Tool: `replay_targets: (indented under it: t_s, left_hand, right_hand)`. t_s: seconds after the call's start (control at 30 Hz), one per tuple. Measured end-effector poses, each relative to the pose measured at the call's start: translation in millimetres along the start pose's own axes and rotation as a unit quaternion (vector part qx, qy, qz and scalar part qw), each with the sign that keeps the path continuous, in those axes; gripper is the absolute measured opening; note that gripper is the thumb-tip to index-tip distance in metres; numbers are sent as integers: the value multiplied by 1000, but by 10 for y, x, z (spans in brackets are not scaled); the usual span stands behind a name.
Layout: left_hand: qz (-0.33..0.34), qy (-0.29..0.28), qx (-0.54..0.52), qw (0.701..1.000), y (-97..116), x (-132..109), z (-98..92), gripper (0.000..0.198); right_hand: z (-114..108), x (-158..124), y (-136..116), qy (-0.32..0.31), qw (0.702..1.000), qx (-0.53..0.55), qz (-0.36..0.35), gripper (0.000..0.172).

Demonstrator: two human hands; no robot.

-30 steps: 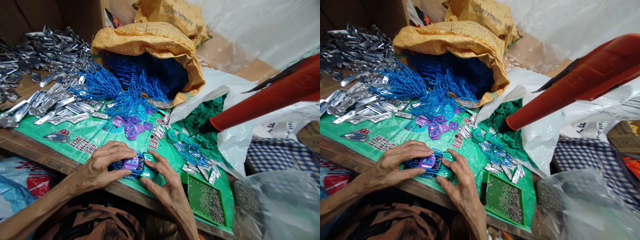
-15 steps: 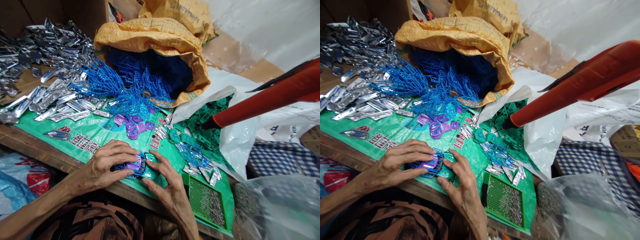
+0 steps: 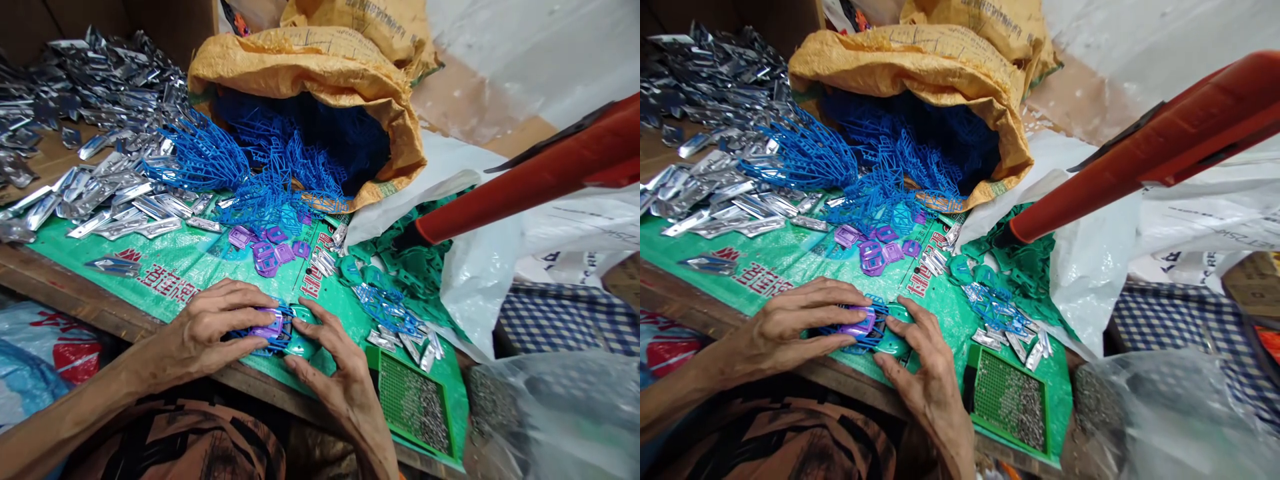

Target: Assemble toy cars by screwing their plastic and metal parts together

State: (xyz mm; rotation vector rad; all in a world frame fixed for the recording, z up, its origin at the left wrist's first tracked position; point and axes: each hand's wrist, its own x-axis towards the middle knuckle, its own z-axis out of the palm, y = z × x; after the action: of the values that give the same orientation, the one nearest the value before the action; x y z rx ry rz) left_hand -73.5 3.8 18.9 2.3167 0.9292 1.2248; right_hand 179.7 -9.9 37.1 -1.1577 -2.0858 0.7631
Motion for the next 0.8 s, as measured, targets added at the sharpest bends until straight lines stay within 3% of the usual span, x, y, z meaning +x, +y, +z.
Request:
replay_targets:
  t_s: [0.4,0.5,0.67,0.8]
  left_hand:
    - [10,-62,75,995,83,78,-48,14]
    - [34,-51,100,993,131,151,29,3]
    - [45,-42,121,991,95,147,278,16]
    - [30,-73,151,985,95,127,319,27]
  right_hand:
    - [-8,22,-11,-14,1000,16,14,36]
    - [-3,24,-39,-20,999,11,30,36]
    - [41,-2,-48,-5,996,46,71,52]
    - [73,-26,-12,-3,992,74,97,63]
